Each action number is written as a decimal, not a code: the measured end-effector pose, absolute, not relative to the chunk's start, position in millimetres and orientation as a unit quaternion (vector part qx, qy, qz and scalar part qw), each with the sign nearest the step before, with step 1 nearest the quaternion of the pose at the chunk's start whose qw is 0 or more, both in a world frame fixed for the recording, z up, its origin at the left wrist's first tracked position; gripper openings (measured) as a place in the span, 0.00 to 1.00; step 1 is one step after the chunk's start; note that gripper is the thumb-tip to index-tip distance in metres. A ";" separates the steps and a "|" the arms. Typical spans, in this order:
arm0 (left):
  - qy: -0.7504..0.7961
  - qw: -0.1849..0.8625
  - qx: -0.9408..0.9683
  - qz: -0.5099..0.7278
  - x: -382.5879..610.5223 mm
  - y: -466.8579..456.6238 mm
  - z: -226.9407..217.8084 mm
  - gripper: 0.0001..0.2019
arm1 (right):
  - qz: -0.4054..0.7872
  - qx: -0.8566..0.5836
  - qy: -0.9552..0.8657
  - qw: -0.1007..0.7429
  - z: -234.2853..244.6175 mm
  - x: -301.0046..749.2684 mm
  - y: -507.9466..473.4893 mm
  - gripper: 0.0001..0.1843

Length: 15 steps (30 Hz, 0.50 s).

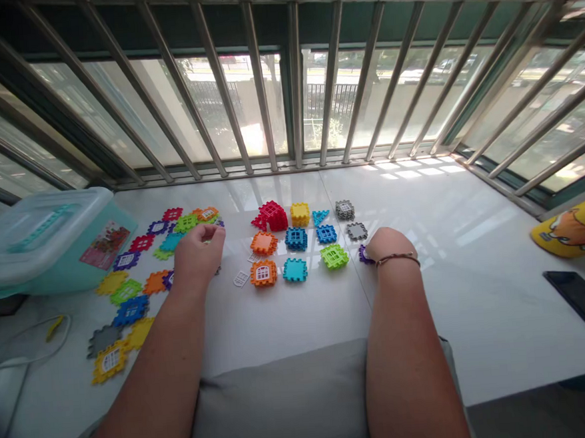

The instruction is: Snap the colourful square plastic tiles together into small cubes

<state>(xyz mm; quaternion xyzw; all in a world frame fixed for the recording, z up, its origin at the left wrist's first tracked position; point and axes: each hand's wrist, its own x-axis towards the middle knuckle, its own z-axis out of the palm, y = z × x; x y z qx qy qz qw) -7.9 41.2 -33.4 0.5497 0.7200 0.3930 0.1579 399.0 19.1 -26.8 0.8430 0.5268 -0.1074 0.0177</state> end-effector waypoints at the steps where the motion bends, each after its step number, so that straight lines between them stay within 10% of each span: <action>1: 0.719 0.160 0.550 0.394 -7.8 41.5 -33.9 0.09 | -0.114 0.846 0.520 0.033 -26.2 400.1 19.2 0.06; 15: 0.751 0.066 0.580 0.307 -13.9 34.7 -35.0 0.12 | -0.137 0.857 0.489 0.089 8.0 379.7 8.6 0.19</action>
